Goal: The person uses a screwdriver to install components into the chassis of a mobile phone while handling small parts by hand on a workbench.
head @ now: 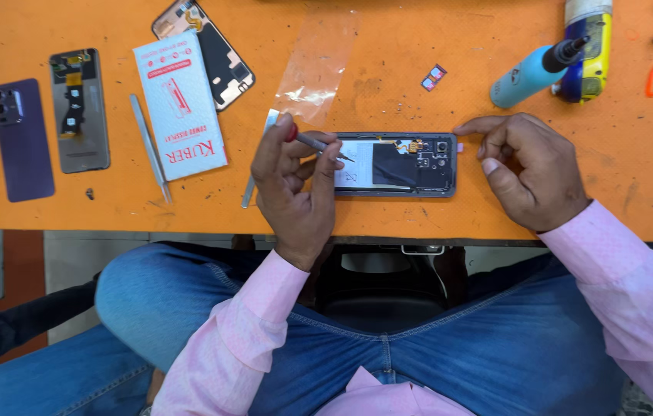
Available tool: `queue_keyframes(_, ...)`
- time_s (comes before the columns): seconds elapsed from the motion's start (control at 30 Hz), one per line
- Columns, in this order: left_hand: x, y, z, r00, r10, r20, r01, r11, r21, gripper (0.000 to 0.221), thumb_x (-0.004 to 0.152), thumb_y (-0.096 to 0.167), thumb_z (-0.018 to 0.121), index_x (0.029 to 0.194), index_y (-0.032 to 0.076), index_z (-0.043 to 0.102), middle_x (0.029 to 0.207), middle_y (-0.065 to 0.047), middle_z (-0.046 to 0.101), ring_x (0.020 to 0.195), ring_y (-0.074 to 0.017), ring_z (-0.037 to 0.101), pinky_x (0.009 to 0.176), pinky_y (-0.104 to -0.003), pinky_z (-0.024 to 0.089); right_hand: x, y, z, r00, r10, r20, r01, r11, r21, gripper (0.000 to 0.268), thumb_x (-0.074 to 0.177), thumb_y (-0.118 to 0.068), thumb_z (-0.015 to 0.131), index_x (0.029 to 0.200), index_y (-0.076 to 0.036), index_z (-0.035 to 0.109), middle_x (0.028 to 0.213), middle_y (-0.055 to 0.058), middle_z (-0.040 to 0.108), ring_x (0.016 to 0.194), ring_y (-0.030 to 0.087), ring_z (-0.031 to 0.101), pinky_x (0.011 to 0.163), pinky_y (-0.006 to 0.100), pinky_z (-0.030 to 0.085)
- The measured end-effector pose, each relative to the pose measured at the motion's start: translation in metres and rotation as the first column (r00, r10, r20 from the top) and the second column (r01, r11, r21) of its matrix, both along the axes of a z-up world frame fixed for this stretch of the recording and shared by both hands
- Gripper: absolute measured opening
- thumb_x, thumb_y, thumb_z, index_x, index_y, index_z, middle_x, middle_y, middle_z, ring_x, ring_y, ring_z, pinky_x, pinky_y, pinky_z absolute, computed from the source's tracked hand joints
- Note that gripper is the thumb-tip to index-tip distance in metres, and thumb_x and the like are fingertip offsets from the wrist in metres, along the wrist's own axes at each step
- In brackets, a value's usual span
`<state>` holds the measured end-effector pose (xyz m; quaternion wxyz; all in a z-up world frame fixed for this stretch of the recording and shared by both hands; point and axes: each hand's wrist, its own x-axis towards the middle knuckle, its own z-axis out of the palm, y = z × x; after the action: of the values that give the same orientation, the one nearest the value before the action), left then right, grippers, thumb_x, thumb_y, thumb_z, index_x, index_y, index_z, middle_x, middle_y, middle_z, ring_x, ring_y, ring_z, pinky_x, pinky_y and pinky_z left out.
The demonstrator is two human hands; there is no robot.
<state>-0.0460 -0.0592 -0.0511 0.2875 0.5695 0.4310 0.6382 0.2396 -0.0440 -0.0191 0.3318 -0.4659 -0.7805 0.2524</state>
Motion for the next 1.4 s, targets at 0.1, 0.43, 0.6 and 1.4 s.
queue_keyframes(0.1,-0.002,0.001,-0.001,0.996,-0.066,0.051,0.069,0.996,-0.063,0.060,0.113,-0.005,0.069,0.156,0.014,0.032,0.120,-0.010,0.070,0.103,-0.0138,0.075,0.086,-0.027,0.067,0.001,0.000,-0.001,1.000,0.020,-0.013,-0.020,1.000,0.013,0.032,0.108,-0.030,0.058,0.093,-0.001,0.053,0.090,0.012,0.058,0.112,0.031,0.074,0.074,0.032,0.052)
queue_keyframes(0.43,0.003,0.006,0.002,0.999,-0.036,-0.024,0.035,0.999,-0.027,0.062,0.108,-0.005,0.068,0.155,0.014,0.032,0.121,-0.016,0.063,0.107,-0.0179,0.072,0.084,-0.029,0.068,0.001,0.003,0.002,0.999,0.015,-0.029,-0.015,1.000,-0.011,0.038,0.107,-0.037,0.056,0.093,-0.002,0.054,0.101,0.016,0.068,0.102,0.026,0.073,0.072,0.031,0.052)
queue_keyframes(0.6,0.002,0.007,0.005,0.999,-0.023,-0.026,0.022,1.000,-0.021,0.063,0.107,-0.005,0.068,0.155,0.013,0.031,0.119,-0.016,0.067,0.105,-0.0182,0.073,0.084,-0.029,0.067,-0.001,0.003,0.004,1.000,-0.012,-0.013,0.011,1.000,-0.022,0.037,0.105,-0.037,0.057,0.092,-0.002,0.053,0.107,0.018,0.071,0.090,0.024,0.070,0.070,0.031,0.051)
queue_keyframes(1.4,-0.005,0.006,0.007,0.984,-0.090,0.155,0.103,0.991,-0.084,0.064,0.105,-0.008,0.067,0.154,0.010,0.030,0.112,-0.016,0.070,0.094,-0.0175,0.072,0.088,-0.031,0.064,-0.020,-0.077,-0.012,0.837,0.116,0.535,-0.213,0.969,0.122,0.023,0.040,-0.030,0.079,0.046,-0.019,0.059,0.046,0.008,0.052,0.044,0.035,0.056,0.038,0.052,0.044)
